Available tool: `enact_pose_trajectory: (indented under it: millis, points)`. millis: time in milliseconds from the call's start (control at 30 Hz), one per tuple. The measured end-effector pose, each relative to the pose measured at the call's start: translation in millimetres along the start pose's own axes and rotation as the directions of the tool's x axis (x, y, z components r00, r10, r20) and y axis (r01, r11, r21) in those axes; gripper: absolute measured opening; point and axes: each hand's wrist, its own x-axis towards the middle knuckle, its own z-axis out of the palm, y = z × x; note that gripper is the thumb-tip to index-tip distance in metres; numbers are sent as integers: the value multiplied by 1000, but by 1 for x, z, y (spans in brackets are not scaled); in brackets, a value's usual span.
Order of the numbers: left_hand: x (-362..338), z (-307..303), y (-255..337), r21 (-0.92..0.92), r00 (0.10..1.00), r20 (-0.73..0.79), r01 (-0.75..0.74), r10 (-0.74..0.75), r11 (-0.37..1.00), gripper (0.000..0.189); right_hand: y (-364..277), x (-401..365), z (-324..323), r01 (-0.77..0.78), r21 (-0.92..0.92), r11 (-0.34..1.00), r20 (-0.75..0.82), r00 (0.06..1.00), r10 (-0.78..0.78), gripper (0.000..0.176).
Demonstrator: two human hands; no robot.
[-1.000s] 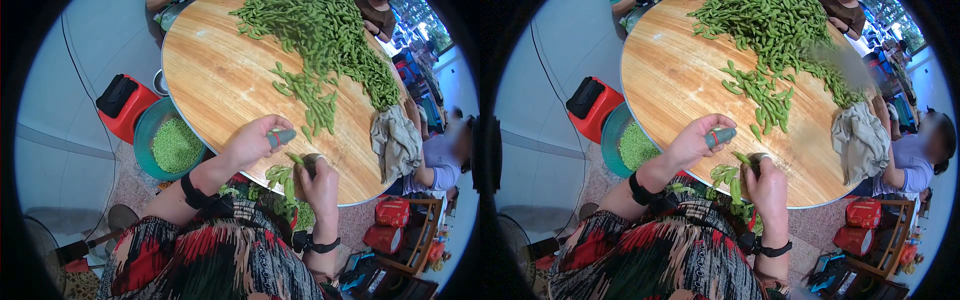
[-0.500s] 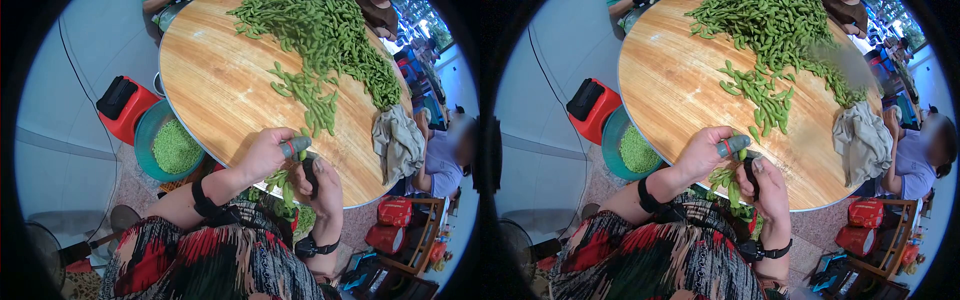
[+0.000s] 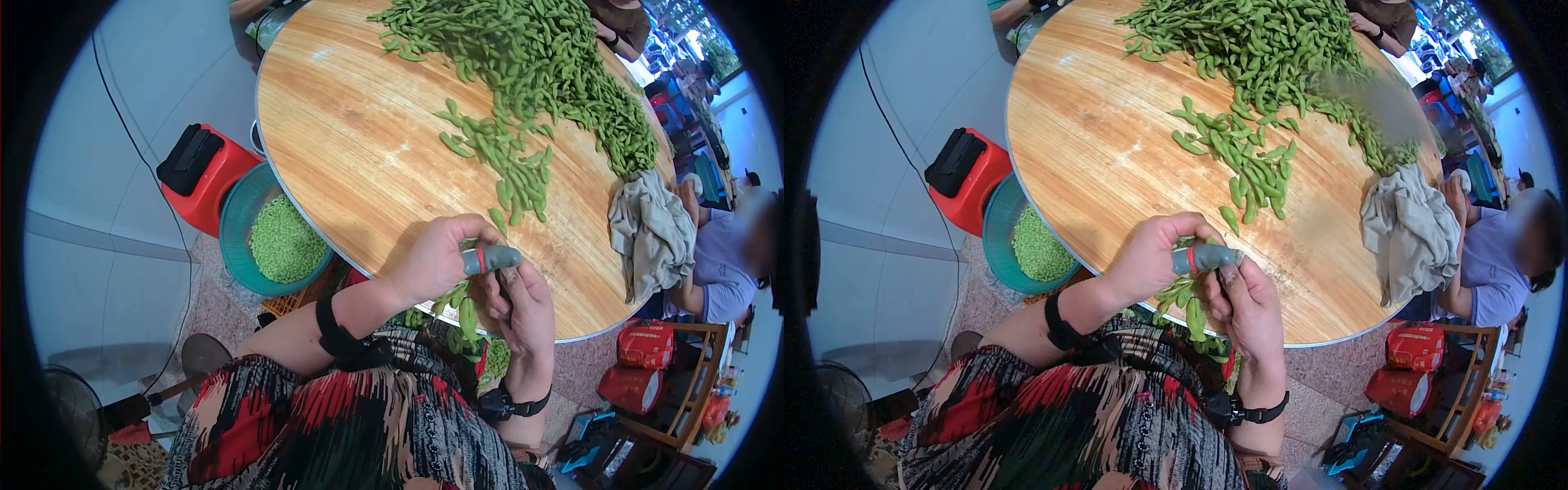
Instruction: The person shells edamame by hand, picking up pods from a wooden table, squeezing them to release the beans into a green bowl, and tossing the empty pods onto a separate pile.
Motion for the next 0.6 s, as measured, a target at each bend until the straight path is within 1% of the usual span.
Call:
enact_pose_trajectory:
  millis: [33, 67, 133, 167, 233, 267, 300, 333, 367, 400, 433, 467, 533, 567, 600]
  points:
    - [1, 0, -3, -247, 995, 94, 37, -14, 968, 11, -1, -1, 0, -12, -7, 1000, -15, 1000, 12, 15]
    - [2, -2, -3, -247, 995, 94, 37, -14, 968, 11, -2, -2, 2, -13, -8, 1000, -15, 1000, 13, 15]
    - [3, -8, -3, -332, 960, 246, 215, -136, 919, 11, -6, -5, 5, -97, 40, 995, -35, 995, 98, 16]
    - [4, -8, -6, -332, 960, 246, 216, -137, 918, 11, -5, -5, 5, -97, 41, 994, -36, 994, 99, 16]
    - [6, -7, -12, -506, 939, 304, 303, -162, 807, 13, -3, -4, 5, -107, 130, 986, -27, 993, 111, 15]
    - [6, -5, -13, -506, 938, 305, 304, -162, 808, 13, 0, -3, 4, -106, 131, 986, -28, 993, 111, 15]
    - [5, 0, -12, -366, 972, 196, 194, -128, 910, 13, 6, 0, 0, -16, -41, 999, -78, 997, 12, 16]
    - [4, 3, -10, -202, 993, 92, 89, -71, 975, 14, 12, 2, -3, 67, -217, 974, -110, 990, -93, 16]
    - [3, 3, -6, -202, 993, 92, 88, -71, 975, 14, 16, 4, -7, 67, -218, 974, -109, 990, -93, 16]
    - [3, 2, 0, 50, 1000, 30, 3, -5, 999, 13, 19, 6, -10, 154, -419, 895, -126, 966, -225, 15]
    - [2, 2, 2, 303, 997, -12, -67, 74, 951, 13, 20, 7, -11, 219, -603, 767, -113, 928, -354, 15]
    - [2, 2, 2, 303, 997, -11, -69, 76, 951, 13, 19, 7, -11, 220, -604, 766, -113, 928, -355, 15]
    - [2, 2, -3, 192, 998, 7, -58, 58, 980, 15, 12, 6, -6, 84, -351, 933, -248, 952, -179, 13]
    - [2, 1, -7, 192, 998, 7, -58, 58, 980, 15, 10, 5, -7, 84, -350, 933, -248, 952, -179, 13]
    - [3, -1, -10, 58, 998, 65, -11, 7, 998, 19, 8, 4, -9, 74, -285, 956, -217, 966, -139, 13]
